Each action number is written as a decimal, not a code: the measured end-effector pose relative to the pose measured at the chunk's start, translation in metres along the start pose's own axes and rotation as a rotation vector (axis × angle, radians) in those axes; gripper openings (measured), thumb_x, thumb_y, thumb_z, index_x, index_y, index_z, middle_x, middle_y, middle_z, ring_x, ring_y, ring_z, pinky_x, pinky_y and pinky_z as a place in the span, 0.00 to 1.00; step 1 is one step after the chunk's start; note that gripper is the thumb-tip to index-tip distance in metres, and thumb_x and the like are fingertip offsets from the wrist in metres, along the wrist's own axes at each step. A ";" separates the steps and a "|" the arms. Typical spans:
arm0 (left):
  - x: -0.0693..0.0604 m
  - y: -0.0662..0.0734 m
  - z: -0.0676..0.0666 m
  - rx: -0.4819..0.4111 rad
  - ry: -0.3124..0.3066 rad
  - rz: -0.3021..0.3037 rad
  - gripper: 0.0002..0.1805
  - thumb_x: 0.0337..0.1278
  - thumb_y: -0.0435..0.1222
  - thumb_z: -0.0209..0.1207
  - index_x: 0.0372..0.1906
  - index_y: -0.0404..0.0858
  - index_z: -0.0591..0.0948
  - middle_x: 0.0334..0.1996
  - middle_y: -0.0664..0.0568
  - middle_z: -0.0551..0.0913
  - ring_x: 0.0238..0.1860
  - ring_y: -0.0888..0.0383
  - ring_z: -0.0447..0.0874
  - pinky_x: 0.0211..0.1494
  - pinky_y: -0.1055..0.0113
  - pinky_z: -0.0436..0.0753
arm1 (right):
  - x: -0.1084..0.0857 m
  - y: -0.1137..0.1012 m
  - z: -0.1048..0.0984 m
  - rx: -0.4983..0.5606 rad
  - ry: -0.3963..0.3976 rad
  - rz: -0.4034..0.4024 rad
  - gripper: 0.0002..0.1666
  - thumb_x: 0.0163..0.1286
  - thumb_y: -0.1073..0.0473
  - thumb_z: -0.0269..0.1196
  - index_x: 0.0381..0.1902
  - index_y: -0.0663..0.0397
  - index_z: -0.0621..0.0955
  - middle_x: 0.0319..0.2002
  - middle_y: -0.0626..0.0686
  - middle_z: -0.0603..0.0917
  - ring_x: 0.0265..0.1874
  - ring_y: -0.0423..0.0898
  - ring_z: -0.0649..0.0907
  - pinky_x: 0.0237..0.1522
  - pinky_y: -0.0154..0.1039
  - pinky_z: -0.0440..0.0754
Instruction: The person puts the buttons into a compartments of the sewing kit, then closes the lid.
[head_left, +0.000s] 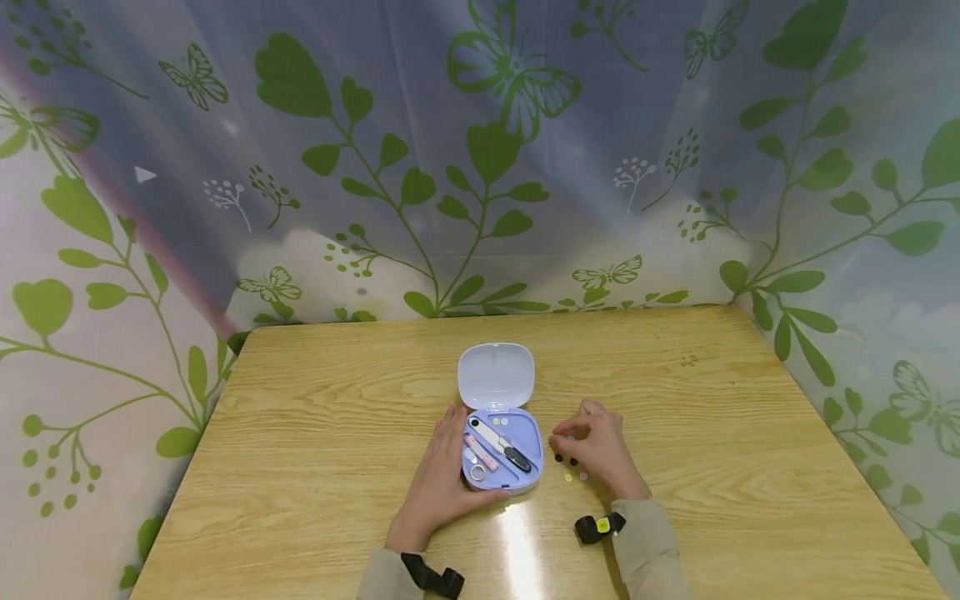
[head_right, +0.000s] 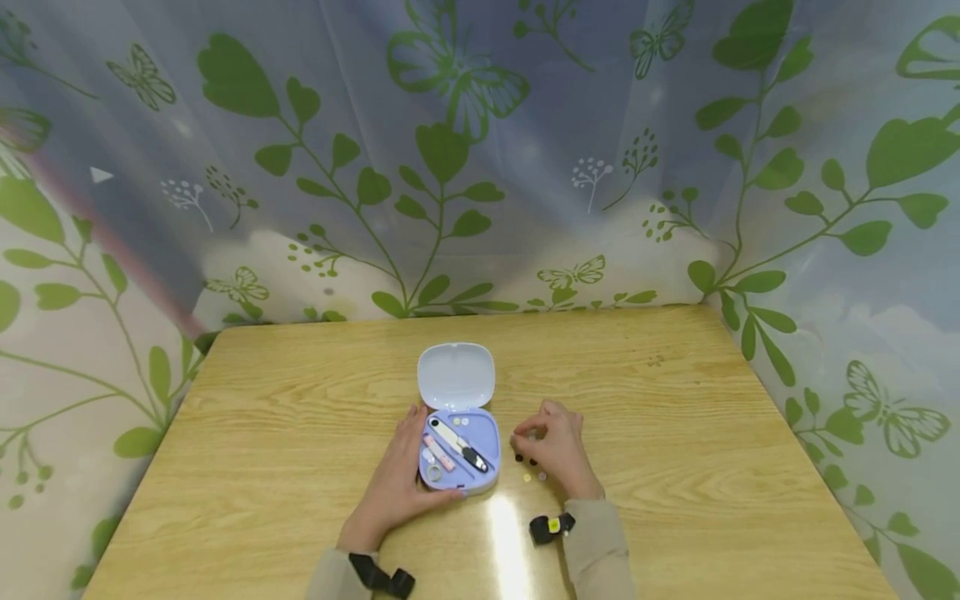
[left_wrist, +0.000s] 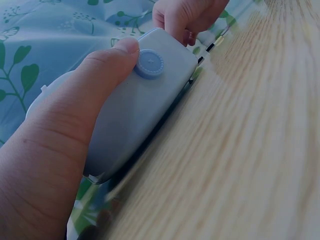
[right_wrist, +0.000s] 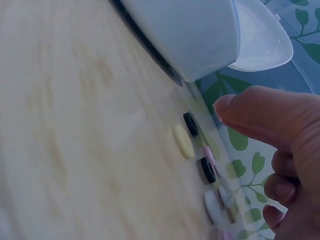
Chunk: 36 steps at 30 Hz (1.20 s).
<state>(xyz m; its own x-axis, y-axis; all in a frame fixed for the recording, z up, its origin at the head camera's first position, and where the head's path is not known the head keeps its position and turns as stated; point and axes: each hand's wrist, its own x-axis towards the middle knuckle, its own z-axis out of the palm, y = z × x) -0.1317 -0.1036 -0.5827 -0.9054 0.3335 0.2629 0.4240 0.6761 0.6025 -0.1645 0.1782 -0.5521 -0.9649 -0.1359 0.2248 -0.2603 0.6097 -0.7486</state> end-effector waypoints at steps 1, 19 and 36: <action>0.000 0.000 0.000 0.002 -0.001 -0.002 0.75 0.34 0.75 0.64 0.80 0.39 0.40 0.80 0.50 0.44 0.79 0.53 0.38 0.81 0.60 0.44 | 0.001 -0.001 0.000 0.004 -0.001 0.004 0.05 0.51 0.60 0.78 0.26 0.47 0.90 0.23 0.51 0.68 0.26 0.43 0.66 0.42 0.42 0.54; 0.000 0.002 -0.002 -0.007 0.012 0.010 0.75 0.34 0.75 0.65 0.80 0.37 0.43 0.79 0.47 0.47 0.79 0.51 0.39 0.81 0.60 0.44 | 0.016 -0.009 -0.002 -0.025 0.062 -0.131 0.06 0.48 0.64 0.79 0.23 0.51 0.90 0.21 0.52 0.66 0.22 0.40 0.63 0.37 0.41 0.54; 0.000 0.001 -0.001 0.000 0.002 0.010 0.75 0.34 0.76 0.63 0.80 0.37 0.42 0.80 0.46 0.46 0.79 0.51 0.39 0.81 0.58 0.44 | 0.032 -0.030 -0.001 0.004 0.034 -0.147 0.05 0.50 0.63 0.79 0.25 0.52 0.91 0.23 0.61 0.69 0.25 0.43 0.64 0.43 0.45 0.55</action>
<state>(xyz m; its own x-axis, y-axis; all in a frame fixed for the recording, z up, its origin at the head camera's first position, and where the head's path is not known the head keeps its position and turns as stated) -0.1318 -0.1037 -0.5816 -0.9009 0.3392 0.2706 0.4335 0.6727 0.5996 -0.1874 0.1560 -0.5215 -0.9148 -0.1971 0.3525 -0.3985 0.5824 -0.7086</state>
